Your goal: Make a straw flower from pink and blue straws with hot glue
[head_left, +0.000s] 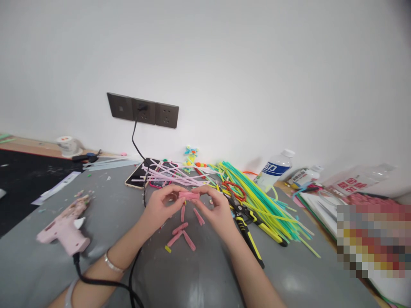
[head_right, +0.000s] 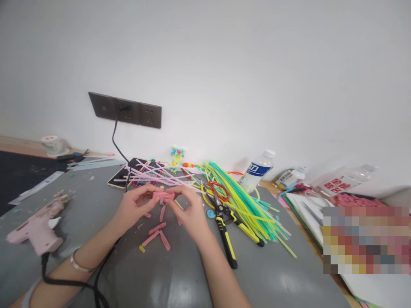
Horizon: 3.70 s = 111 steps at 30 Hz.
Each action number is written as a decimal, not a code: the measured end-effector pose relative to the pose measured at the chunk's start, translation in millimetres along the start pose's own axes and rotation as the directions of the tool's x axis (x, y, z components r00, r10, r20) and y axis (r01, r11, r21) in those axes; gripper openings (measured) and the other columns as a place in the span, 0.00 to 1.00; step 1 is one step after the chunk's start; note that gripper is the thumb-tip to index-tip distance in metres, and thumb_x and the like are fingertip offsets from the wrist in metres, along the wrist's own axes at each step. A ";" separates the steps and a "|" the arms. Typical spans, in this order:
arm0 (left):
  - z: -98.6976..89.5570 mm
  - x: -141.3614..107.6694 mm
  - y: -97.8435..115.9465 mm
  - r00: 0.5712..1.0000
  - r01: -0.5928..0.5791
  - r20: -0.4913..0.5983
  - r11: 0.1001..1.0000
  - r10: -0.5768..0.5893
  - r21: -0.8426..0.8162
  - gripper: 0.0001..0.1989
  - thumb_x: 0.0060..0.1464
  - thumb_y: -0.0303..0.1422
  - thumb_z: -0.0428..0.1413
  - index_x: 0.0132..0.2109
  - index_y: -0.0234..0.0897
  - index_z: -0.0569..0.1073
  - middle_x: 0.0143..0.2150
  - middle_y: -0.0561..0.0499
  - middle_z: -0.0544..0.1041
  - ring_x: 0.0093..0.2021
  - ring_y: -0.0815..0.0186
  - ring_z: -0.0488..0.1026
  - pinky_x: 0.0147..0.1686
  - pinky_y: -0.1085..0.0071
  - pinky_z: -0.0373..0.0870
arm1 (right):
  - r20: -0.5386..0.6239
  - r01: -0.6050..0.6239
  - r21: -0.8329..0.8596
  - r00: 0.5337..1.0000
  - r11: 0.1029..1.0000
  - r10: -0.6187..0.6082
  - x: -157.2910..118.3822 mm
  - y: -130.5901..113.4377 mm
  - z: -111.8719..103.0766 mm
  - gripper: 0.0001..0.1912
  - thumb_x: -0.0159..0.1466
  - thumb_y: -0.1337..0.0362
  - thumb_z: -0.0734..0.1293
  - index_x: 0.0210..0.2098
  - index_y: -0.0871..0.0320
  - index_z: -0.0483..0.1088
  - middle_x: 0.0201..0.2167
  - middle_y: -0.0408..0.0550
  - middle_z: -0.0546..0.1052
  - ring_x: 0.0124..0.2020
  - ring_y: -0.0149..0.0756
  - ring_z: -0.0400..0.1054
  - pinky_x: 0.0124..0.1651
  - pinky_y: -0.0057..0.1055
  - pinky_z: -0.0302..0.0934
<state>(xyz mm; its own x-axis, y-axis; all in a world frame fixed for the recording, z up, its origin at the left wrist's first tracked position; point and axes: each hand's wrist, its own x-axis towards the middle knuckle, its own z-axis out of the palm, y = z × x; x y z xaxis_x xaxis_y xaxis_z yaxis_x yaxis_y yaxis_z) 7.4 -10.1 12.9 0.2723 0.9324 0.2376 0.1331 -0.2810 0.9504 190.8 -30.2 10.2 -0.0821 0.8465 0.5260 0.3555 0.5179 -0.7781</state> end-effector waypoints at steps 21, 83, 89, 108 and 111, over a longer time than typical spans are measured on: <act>3.2 2.6 -12.0 0.994 -0.097 0.028 0.983 0.103 -0.157 0.05 0.56 0.33 0.57 0.37 0.36 0.72 0.35 0.51 0.73 0.36 0.67 0.72 0.37 0.74 0.71 | 0.002 0.003 -0.059 1.000 0.998 -0.003 -3.4 2.5 3.1 0.04 0.65 0.65 0.67 0.38 0.57 0.74 0.34 0.47 0.79 0.36 0.37 0.71 0.43 0.33 0.62; 2.5 2.3 -1.2 0.999 -0.053 0.013 0.999 0.053 0.002 0.05 0.52 0.33 0.58 0.35 0.36 0.74 0.34 0.49 0.78 0.33 0.64 0.76 0.27 0.74 0.75 | -0.015 -0.128 0.059 0.992 0.990 0.129 -3.1 3.0 10.6 0.07 0.61 0.63 0.66 0.38 0.57 0.74 0.31 0.46 0.77 0.30 0.34 0.67 0.37 0.31 0.63; 2.6 2.9 -4.5 0.998 -0.048 0.034 0.999 0.049 -0.024 0.04 0.52 0.33 0.58 0.34 0.36 0.74 0.31 0.52 0.75 0.33 0.65 0.75 0.33 0.72 0.77 | 0.007 -0.143 0.035 0.990 0.989 0.143 -2.1 -1.2 8.7 0.06 0.61 0.63 0.66 0.34 0.57 0.75 0.28 0.45 0.76 0.29 0.34 0.65 0.36 0.31 0.61; 1.2 4.9 -5.0 1.000 0.015 0.008 0.997 -0.014 -0.071 0.08 0.51 0.36 0.59 0.35 0.36 0.76 0.29 0.52 0.77 0.31 0.65 0.75 0.31 0.72 0.76 | -0.022 -0.118 0.082 0.992 0.990 0.121 -2.6 4.4 9.5 0.07 0.64 0.62 0.66 0.38 0.56 0.75 0.32 0.47 0.79 0.31 0.35 0.70 0.36 0.32 0.64; 0.8 4.7 -0.2 0.997 0.073 0.029 0.994 -0.071 -0.078 0.08 0.50 0.38 0.60 0.34 0.37 0.76 0.29 0.51 0.78 0.31 0.64 0.75 0.25 0.73 0.74 | 0.006 -0.185 0.120 0.983 0.975 0.186 -3.2 9.1 9.3 0.08 0.63 0.60 0.66 0.38 0.56 0.75 0.33 0.47 0.79 0.31 0.35 0.70 0.35 0.31 0.62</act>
<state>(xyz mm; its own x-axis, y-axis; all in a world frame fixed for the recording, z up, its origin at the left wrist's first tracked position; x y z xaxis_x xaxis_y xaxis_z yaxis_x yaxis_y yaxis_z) 9.5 -5.8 13.6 0.2899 0.9430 0.1636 0.0779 -0.1937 0.9780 185.6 -27.0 -1.8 -0.0199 0.9288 0.3701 0.2499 0.3631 -0.8976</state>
